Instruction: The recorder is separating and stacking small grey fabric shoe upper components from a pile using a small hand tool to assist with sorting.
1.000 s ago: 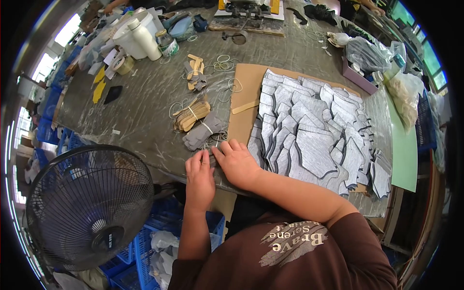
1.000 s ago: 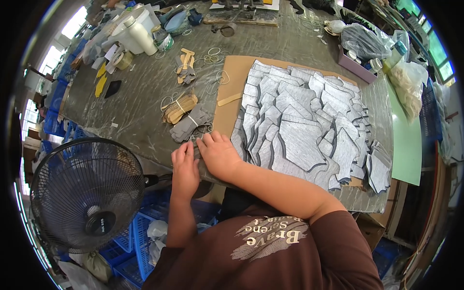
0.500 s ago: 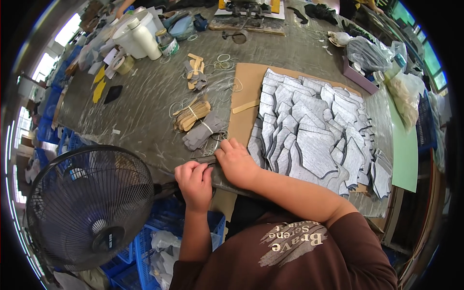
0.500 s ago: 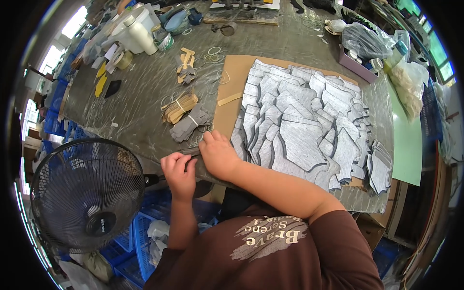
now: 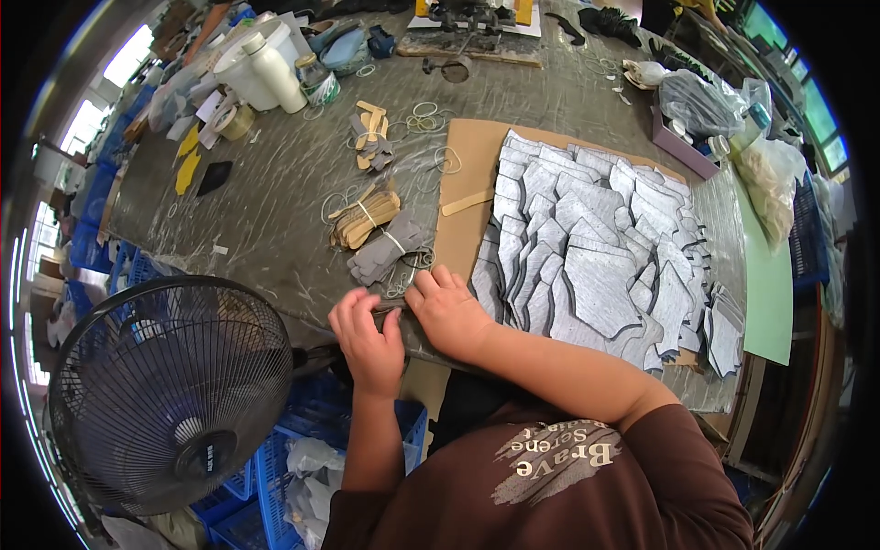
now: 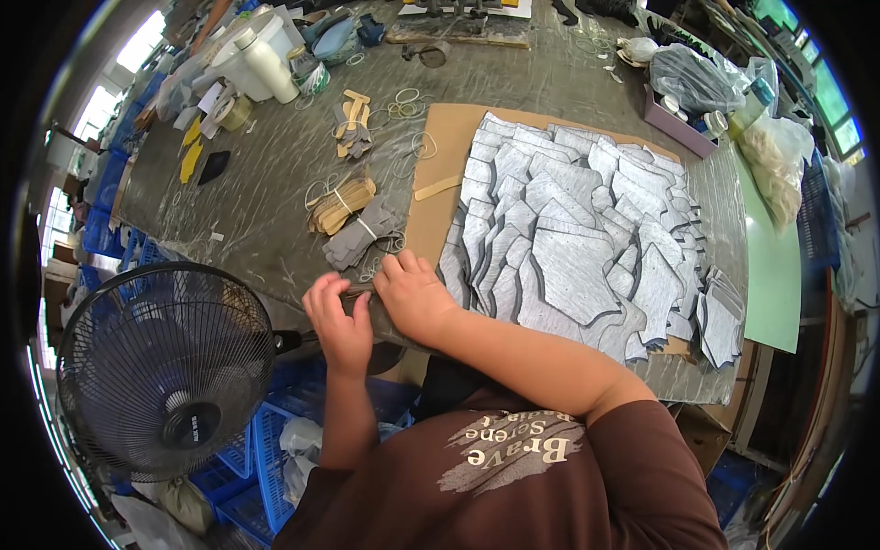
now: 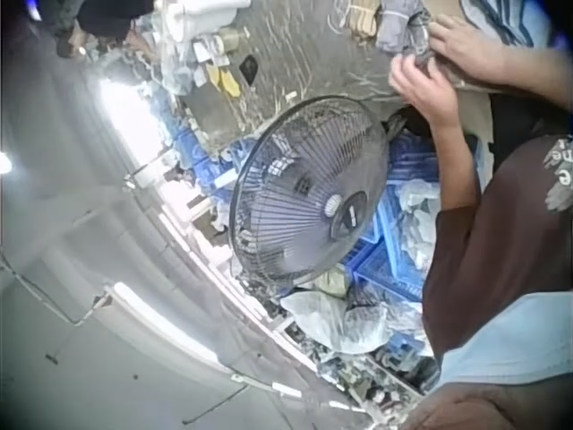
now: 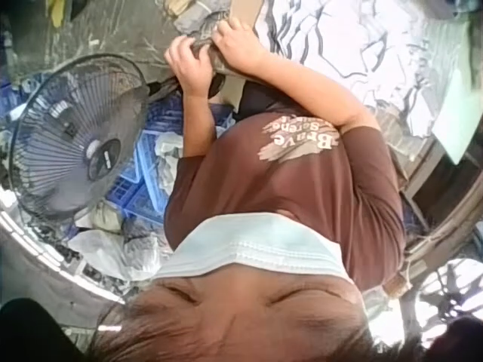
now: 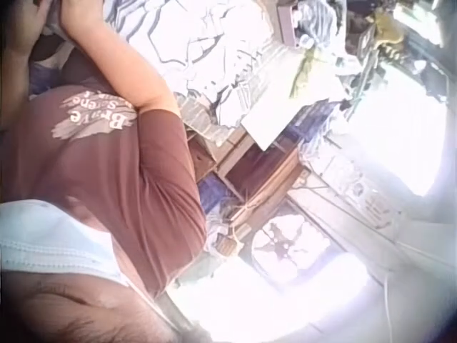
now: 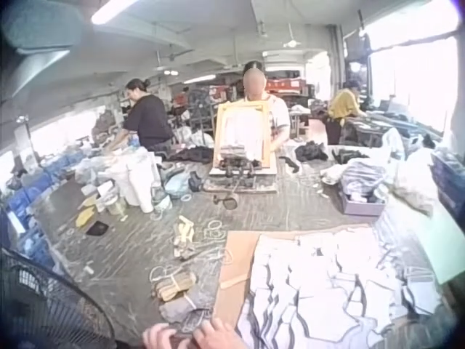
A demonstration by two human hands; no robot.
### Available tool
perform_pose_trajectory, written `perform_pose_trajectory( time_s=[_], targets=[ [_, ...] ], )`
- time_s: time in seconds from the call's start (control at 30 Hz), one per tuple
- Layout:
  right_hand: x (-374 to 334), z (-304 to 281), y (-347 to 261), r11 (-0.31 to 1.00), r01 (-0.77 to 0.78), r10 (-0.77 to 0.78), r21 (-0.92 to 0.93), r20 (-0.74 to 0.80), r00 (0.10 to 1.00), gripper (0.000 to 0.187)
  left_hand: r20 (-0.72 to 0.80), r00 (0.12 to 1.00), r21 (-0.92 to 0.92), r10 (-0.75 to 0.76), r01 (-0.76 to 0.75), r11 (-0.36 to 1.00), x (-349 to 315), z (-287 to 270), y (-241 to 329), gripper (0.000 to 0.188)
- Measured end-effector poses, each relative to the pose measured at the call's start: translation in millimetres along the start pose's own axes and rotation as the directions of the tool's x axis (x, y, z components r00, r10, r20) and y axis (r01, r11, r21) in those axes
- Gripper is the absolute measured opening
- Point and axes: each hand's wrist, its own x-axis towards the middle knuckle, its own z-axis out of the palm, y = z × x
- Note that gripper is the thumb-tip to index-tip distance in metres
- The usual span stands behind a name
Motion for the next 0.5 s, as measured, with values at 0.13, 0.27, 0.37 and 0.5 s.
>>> perform_pose_trajectory(
  time_s=[0.13,0.27,0.37,0.5],
  targets=[
    [2.0,1.1,-5.2,0.999,-0.032,0.032,0.023,-0.019,0.999,0.021,0.227,0.974,-0.050,-0.007,0.019,0.999,-8.4,8.6,-14.0,0.050],
    [0.7,13.4,-1.8,0.996,-0.028,0.037,0.087,-0.100,0.994,0.022,0.144,0.989,-0.125,-0.045,0.063,0.990,-14.7,19.3,-0.2,0.049],
    [0.0,11.1,-6.3,0.997,-0.053,0.057,0.053,-0.075,0.996,0.035,0.203,0.975,0.231,-0.092,0.043,0.972,-13.8,19.2,8.9,0.049],
    [-1.7,6.4,-6.8,0.996,-0.081,0.083,0.035,-0.057,0.995,0.046,0.212,0.977,0.136,0.013,-0.042,0.990,-5.1,8.1,5.4,0.045]
  ],
)
